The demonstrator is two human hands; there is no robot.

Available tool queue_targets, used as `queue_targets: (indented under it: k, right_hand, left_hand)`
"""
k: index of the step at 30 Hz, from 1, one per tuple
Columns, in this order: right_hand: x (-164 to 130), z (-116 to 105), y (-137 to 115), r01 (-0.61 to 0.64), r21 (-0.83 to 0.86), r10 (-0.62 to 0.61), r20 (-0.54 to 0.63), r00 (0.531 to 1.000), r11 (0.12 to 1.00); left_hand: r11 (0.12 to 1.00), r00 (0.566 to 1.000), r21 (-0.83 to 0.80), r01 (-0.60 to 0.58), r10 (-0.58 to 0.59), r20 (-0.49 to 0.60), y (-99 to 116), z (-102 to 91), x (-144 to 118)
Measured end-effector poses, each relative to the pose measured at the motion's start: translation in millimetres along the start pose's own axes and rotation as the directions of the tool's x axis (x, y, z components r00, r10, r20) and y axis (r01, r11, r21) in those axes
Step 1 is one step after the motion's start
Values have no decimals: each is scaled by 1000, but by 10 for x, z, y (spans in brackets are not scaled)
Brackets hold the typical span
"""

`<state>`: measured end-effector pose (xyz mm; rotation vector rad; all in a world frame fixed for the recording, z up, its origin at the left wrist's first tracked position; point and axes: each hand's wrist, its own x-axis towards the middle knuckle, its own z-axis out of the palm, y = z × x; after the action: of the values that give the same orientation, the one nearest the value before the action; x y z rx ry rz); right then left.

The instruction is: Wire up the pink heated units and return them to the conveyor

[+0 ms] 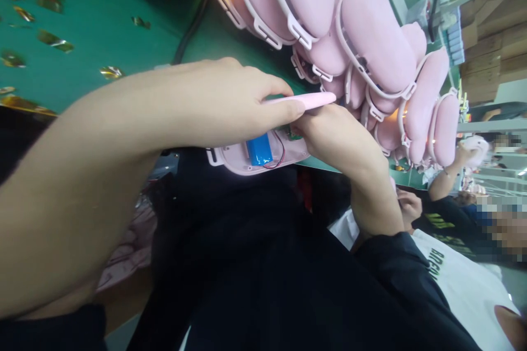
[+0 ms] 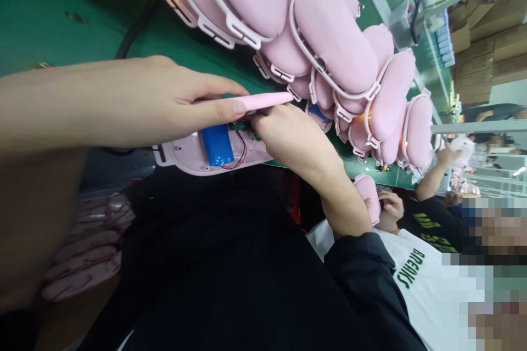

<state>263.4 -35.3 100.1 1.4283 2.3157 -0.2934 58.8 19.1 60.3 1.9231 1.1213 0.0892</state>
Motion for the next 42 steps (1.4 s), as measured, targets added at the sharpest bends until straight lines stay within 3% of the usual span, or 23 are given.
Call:
queue_targets:
  k: [3, 11, 17, 24, 31, 33, 35, 38, 40, 42]
  right_hand:
    - [13, -30, -40, 0, -34, 0, 12, 1000, 999]
    - [28, -41, 5, 10, -118, -9, 14, 1000, 993]
    - [30, 113, 112, 18, 197, 9, -133, 991, 980]
    - [30, 241, 135, 49, 351, 45, -254, 966, 935]
    - [105, 134, 142, -27, 97, 41, -143, 989, 995]
    - [-2, 155, 142, -9, 123, 32, -188, 982, 992]
    - [-150, 230, 103, 46, 248, 37, -317, 948, 968]
    - [-289, 408, -54, 30, 468, 233, -493, 838, 883]
    - [-260, 515, -195, -60, 557, 382, -482, 788, 828]
    - [-168, 578, -311, -137, 583, 451, -437, 778, 801]
  left_hand:
    - [994, 996, 82, 70, -74, 45, -5, 1, -3]
    - [995, 996, 39, 89, -90, 29, -27, -3, -6]
    - [997, 999, 60, 39, -40, 24, -30, -7, -1]
    - [999, 998, 8, 50, -50, 36, -38, -7, 5]
    - [990, 997, 115, 76, -79, 22, 88, -32, -11]
    - [992, 998, 119, 51, -54, 24, 96, -28, -24]
    - [996, 999, 87, 4, -8, 39, 82, -20, -39]
    - [999, 999, 45, -30, 28, 41, 67, -3, -69]
    - [999, 999, 43, -16, 14, 34, 84, 8, -92]
    - [999, 999, 53, 10, -12, 30, 121, 10, -114]
